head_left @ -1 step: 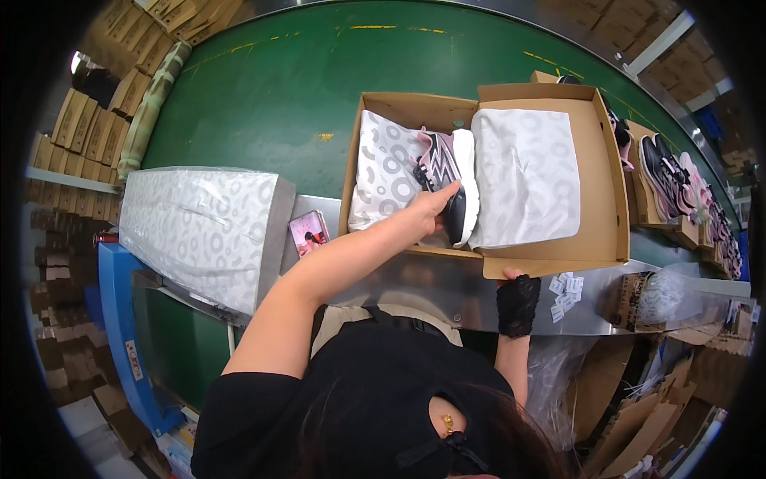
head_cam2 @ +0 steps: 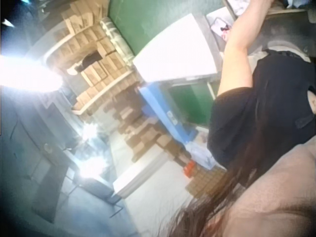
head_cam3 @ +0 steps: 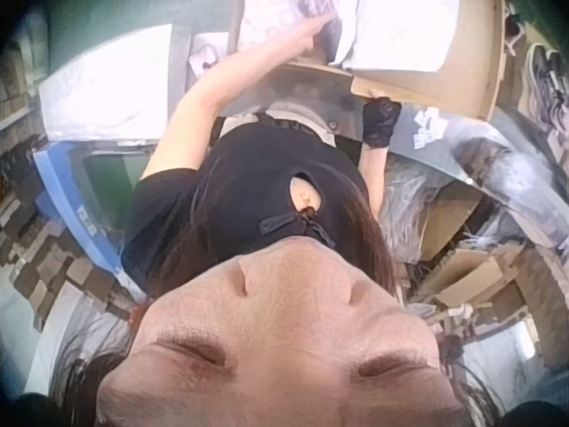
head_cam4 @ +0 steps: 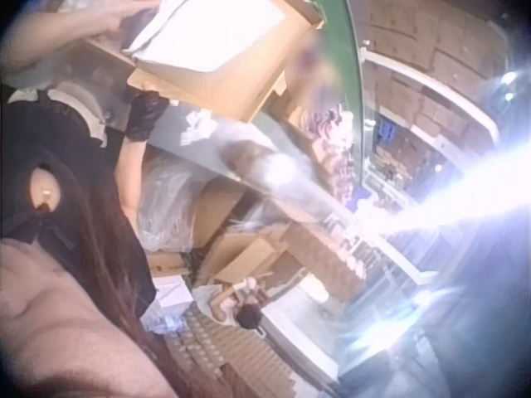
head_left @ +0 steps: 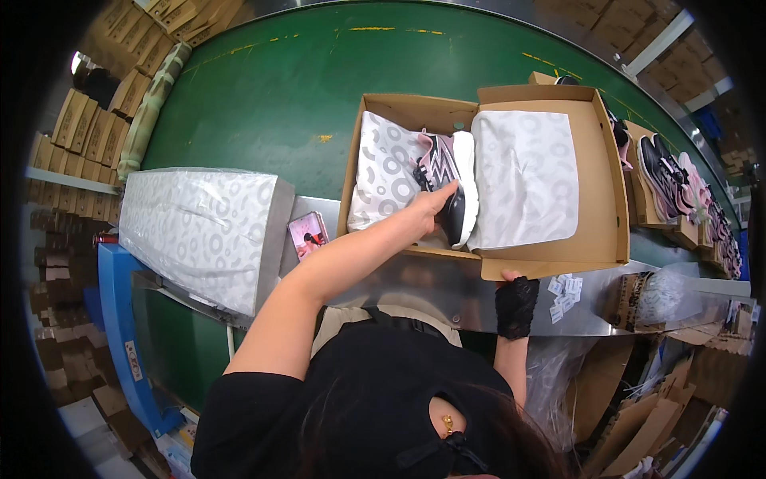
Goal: The person packs shoes into shoeboxes by lining open boxes with wrapping paper, inserting pairs of shoes and packets inside, wrapping the paper over the shoes, closing the box lids, and placing the closed boxes onto a conveyor belt.
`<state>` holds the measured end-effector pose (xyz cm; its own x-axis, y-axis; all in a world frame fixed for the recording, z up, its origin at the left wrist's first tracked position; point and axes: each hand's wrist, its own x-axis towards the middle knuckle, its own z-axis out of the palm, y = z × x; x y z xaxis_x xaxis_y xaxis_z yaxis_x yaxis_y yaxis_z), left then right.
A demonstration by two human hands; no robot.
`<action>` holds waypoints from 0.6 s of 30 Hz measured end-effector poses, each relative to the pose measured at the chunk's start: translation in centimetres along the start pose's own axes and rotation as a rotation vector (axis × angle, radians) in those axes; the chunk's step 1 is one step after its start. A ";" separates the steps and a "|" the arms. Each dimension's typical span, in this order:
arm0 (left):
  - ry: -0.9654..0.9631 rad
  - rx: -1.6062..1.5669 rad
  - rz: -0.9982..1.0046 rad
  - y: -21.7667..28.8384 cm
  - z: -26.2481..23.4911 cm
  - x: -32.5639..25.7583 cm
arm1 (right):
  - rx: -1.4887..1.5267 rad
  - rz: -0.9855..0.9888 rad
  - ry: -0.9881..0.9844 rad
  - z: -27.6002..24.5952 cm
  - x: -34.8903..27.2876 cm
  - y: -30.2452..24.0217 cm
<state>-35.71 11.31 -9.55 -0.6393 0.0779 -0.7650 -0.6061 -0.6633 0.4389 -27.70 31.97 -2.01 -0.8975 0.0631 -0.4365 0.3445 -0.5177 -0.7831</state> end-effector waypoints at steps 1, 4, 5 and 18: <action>0.010 -0.040 -0.010 0.5 0.5 -0.3 | 0.003 -0.007 -0.001 -0.6 0.2 0.1; 0.270 0.123 0.185 0.9 2.0 -2.9 | -0.138 0.042 -0.065 -2.3 0.8 0.6; 0.194 0.112 0.564 -0.5 0.4 -2.7 | -0.139 0.045 -0.067 -2.4 0.6 0.5; -0.072 0.406 0.984 1.4 -0.4 -16.3 | -0.199 0.070 -0.104 -4.1 0.1 -0.4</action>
<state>-25.98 8.78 3.30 -0.9520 -0.3040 0.0357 0.0884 -0.1615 0.9829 -26.78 35.68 -3.50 -0.8895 -0.0610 -0.4528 0.4452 -0.3389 -0.8288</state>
